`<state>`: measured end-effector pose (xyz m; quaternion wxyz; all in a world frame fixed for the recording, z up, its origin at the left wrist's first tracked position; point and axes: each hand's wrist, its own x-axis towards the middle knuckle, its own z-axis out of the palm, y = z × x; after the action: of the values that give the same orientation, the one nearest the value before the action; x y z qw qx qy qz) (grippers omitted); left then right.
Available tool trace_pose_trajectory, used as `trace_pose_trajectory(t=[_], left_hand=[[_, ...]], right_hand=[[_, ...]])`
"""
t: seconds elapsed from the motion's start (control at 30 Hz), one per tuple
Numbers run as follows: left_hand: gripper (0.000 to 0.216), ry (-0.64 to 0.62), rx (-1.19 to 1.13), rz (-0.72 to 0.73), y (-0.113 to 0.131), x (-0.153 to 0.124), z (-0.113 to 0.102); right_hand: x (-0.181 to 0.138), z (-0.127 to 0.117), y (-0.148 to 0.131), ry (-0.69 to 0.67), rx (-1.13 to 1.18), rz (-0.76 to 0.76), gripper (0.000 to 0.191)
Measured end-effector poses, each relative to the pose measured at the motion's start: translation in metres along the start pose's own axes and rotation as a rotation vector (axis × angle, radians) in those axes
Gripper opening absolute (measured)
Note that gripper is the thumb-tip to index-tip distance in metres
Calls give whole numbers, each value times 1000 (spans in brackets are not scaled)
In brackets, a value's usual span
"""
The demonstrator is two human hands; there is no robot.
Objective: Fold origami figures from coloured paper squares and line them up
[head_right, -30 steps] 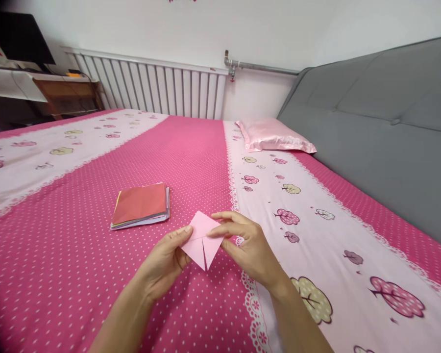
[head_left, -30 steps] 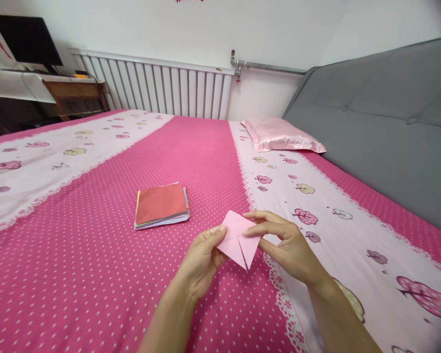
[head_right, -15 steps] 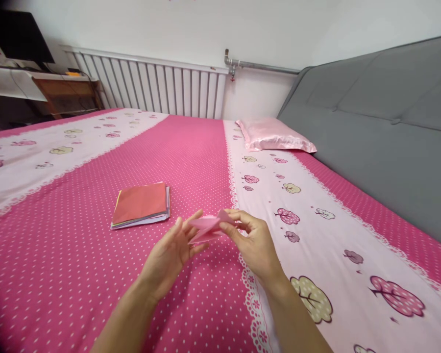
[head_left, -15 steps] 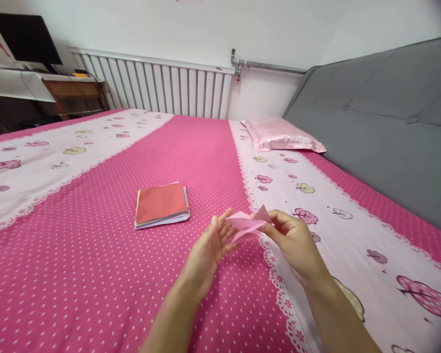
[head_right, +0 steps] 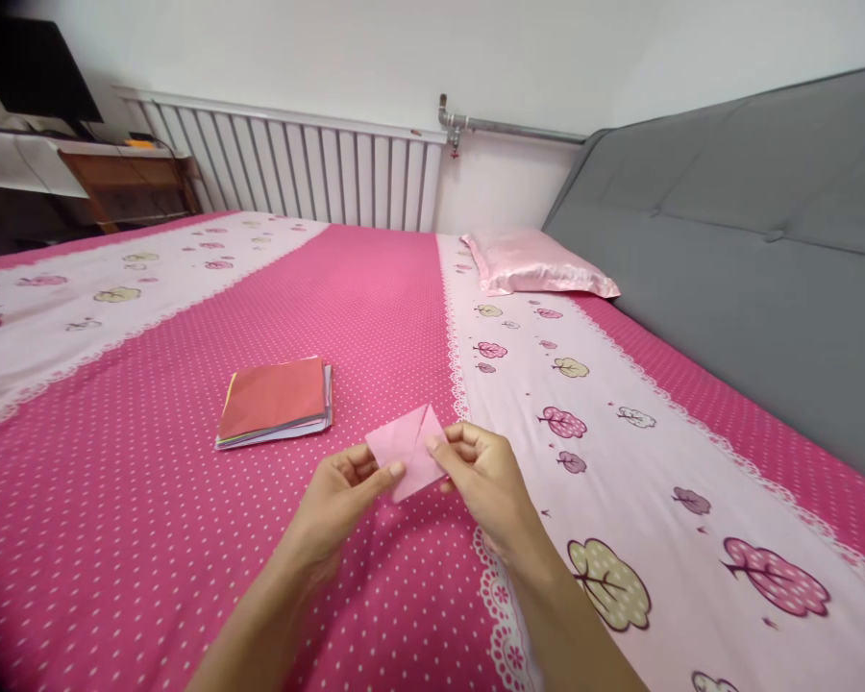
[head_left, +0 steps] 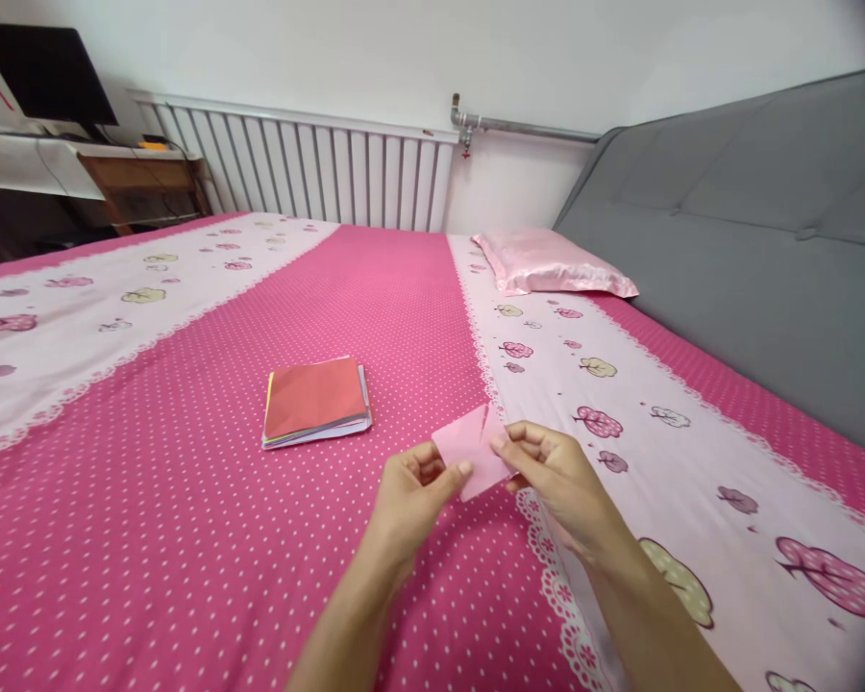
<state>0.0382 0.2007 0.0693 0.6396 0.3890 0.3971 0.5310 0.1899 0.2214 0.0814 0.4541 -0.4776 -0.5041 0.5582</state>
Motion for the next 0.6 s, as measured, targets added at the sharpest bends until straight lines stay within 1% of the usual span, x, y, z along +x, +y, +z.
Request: trace_pose_trajectory(t=[0.07, 0.13, 0.2, 0.3, 0.43, 0.6], left_hand=[[30, 30, -52, -12, 0, 0, -1], [29, 27, -71, -20, 1, 0, -1], [28, 13, -71, -29, 2, -1, -1], [24, -11, -51, -34, 2, -2, 0], [23, -55, -24, -36, 0, -2, 2], [26, -81, -15, -40, -1, -2, 1]], right_hand=[[-3, 2, -3, -43, 35, 13, 35], [-5, 4, -6, -119, 73, 3, 37], [-6, 4, -7, -166, 97, -27, 38], [-6, 6, -7, -144, 95, -41, 37], [-6, 8, -6, -114, 97, -38, 30], [-6, 9, 0, -88, 47, -112, 20]])
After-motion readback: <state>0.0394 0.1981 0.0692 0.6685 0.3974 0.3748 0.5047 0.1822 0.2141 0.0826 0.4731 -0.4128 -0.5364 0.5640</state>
